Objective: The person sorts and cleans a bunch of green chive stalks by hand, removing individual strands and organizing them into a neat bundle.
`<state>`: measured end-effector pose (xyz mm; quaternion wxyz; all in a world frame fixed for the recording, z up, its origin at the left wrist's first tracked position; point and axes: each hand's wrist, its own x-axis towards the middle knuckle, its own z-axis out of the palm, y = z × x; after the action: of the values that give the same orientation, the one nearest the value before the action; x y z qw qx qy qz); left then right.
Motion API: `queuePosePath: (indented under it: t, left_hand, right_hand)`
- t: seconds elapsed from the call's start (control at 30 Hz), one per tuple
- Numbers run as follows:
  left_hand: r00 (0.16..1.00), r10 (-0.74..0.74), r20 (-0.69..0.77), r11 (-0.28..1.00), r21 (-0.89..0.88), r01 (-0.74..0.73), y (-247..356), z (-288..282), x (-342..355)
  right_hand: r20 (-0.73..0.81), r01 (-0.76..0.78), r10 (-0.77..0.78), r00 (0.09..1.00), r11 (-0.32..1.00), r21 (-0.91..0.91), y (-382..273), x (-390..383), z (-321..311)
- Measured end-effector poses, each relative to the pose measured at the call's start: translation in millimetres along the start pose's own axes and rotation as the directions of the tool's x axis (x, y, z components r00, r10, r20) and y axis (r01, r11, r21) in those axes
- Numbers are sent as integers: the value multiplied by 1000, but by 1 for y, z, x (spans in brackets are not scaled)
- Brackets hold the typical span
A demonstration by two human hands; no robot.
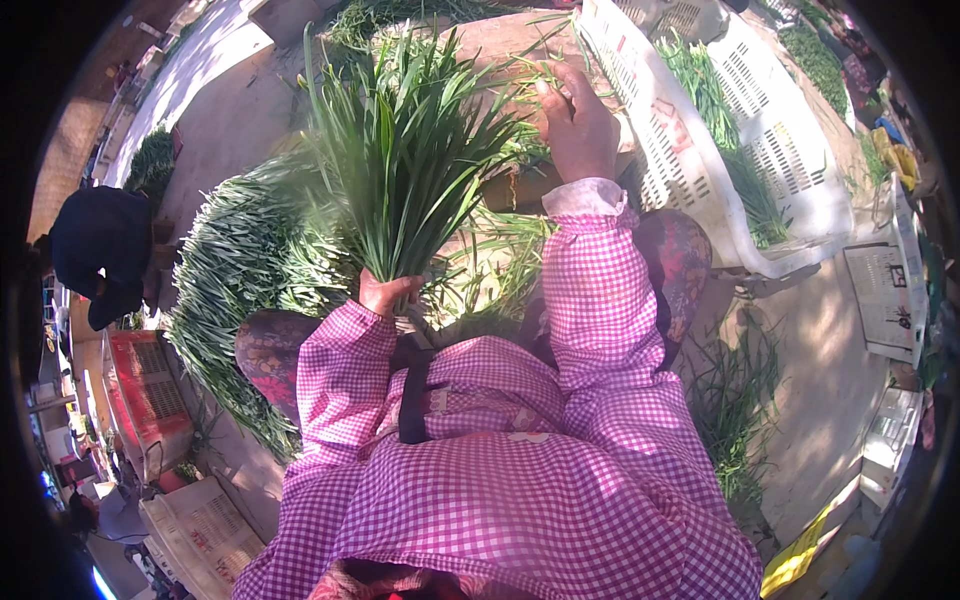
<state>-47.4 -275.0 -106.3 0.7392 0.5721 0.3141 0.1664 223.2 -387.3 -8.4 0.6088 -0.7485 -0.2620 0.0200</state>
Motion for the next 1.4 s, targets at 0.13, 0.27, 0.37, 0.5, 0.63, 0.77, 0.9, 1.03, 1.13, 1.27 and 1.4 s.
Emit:
queuePosePath:
  t: [0.13, 0.27, 0.37, 0.5, 0.63, 0.77, 0.9, 1.03, 1.13, 1.27, 1.4]
  left_hand:
    - [996, -86, 6, 993, 86, 85, -6, -7, 3]
    - [996, -88, -29, 987, 134, 91, -1, -3, -3]
    - [998, -51, 35, 996, 76, 48, 1, -3, -4]
    - [993, -103, 54, 990, 99, 98, 3, -5, -4]
    - [1000, 0, -8, 991, 136, 1, -3, -4, -2]
    - [990, 124, -68, 945, 314, -97, -12, -15, 8]
    - [974, 225, -24, 618, 776, -124, 46, -15, 2]
    - [951, 277, -138, 332, 943, 40, 96, -30, 3]
    - [939, 318, -132, 159, 984, 84, 113, -53, 12]
    - [921, 380, -87, 160, 987, 27, 111, -71, 17]
    - [925, 378, -37, 178, 984, -33, 94, -74, 23]
  right_hand:
    - [151, 147, -105, 983, 942, -302, 14, -1, 0]
    - [192, 112, 22, 981, 745, -658, 5, -2, 3]
    - [55, 50, -25, 998, 848, -528, 7, 0, 4]
    - [-128, -71, 54, 990, 988, -139, 0, 5, -12]
    - [-174, -34, 29, 984, 999, -27, -9, 2, -12]
    - [-191, 114, -83, 978, 981, 158, -22, -2, -8]
    - [-290, 182, -114, 950, 959, 218, -18, 1, -21]
    - [-302, 238, -157, 940, 938, 251, -24, 1, -24]
    - [-267, 276, -222, 938, 943, 186, -17, 2, -16]
    - [-49, 405, -429, 902, 880, -249, -28, -9, -3]
    - [172, 379, -344, 923, 886, -266, -17, -13, 5]
